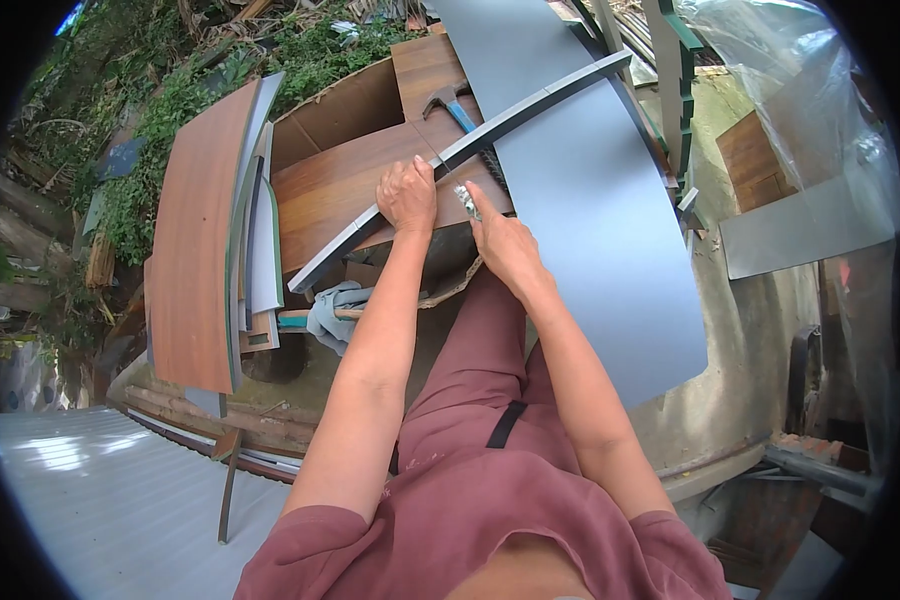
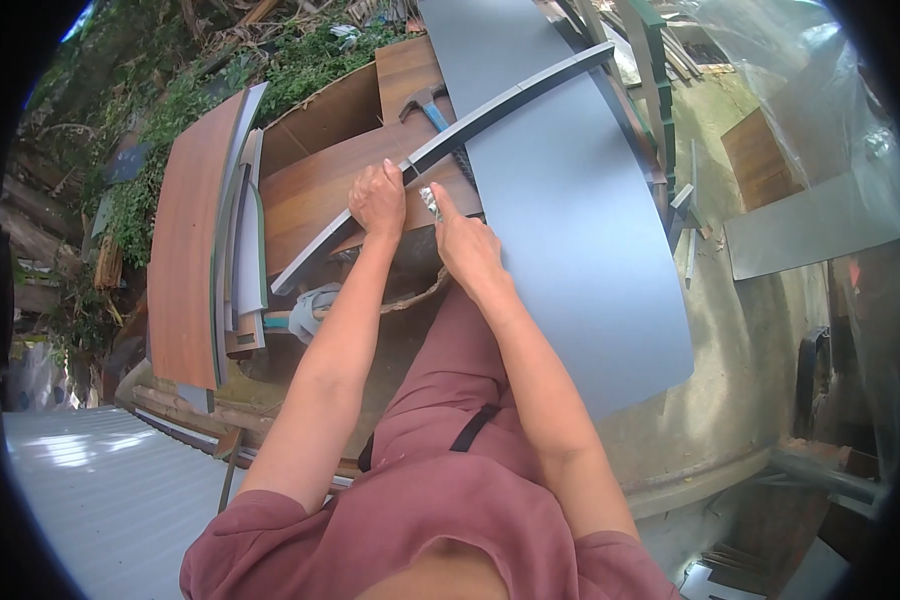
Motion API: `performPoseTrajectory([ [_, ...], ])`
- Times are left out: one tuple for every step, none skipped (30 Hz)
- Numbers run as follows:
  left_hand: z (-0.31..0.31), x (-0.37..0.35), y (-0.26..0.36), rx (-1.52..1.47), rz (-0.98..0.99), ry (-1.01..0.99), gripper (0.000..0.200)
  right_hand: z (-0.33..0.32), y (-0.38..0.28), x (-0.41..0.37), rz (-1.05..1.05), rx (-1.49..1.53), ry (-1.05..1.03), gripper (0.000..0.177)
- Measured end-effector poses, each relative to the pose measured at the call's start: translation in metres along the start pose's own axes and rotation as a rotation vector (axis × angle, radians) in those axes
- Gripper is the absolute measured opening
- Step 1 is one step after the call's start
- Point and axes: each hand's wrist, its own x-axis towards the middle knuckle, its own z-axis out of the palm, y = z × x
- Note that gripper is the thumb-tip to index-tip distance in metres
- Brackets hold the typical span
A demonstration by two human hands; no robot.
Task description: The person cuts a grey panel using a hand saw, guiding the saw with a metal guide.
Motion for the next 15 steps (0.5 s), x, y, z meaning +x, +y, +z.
performPoseTrajectory([
  [0.002,0.000,-0.001,0.001,0.002,0.001,0.036,0.000,-0.003,0.004,0.002,0.000,0.004,0.052],
  [0.004,0.000,-0.002,0.025,-0.002,0.005,0.034,-0.001,-0.005,0.007,0.005,-0.001,0.008,0.051],
  [0.005,0.000,-0.002,0.046,-0.006,0.006,0.032,0.002,-0.003,0.008,0.009,0.000,0.011,0.051],
  [0.006,0.000,-0.002,0.041,-0.002,0.004,0.032,0.006,0.000,0.008,-0.003,-0.004,0.027,0.052],
  [0.007,0.000,-0.003,0.032,-0.006,0.000,0.033,0.008,0.003,0.008,-0.014,-0.009,0.042,0.052],
  [0.008,-0.002,-0.003,0.025,-0.011,-0.004,0.034,0.008,0.005,0.006,-0.009,-0.010,0.042,0.052],
  [0.009,-0.003,-0.002,0.025,-0.011,-0.006,0.034,0.008,0.005,0.004,-0.015,0.000,0.046,0.053],
  [0.009,-0.003,-0.002,0.049,-0.004,0.007,0.034,0.009,0.004,0.003,-0.025,0.012,0.048,0.053],
  [0.009,-0.001,-0.004,0.075,0.004,0.022,0.035,0.007,0.003,-0.001,-0.031,0.016,0.046,0.053],
  [0.012,-0.001,-0.008,0.082,0.004,0.027,0.035,0.002,0.003,-0.009,-0.015,0.026,0.024,0.054],
  [0.016,-0.001,-0.010,0.089,-0.014,0.006,0.034,-0.001,0.005,-0.018,0.003,0.033,0.004,0.055],
  [0.019,-0.001,-0.009,0.091,-0.033,-0.016,0.034,-0.001,0.008,-0.030,0.000,0.029,0.007,0.055],
  [0.018,0.001,-0.007,0.084,-0.036,-0.012,0.034,-0.001,0.014,-0.044,0.011,0.016,0.009,0.055],
  [0.016,0.000,-0.006,0.077,-0.028,-0.005,0.035,-0.002,0.018,-0.052,0.026,0.004,0.007,0.055],
  [0.013,-0.002,-0.005,0.072,-0.016,-0.003,0.035,-0.003,0.019,-0.054,0.035,0.002,0.005,0.055],
])
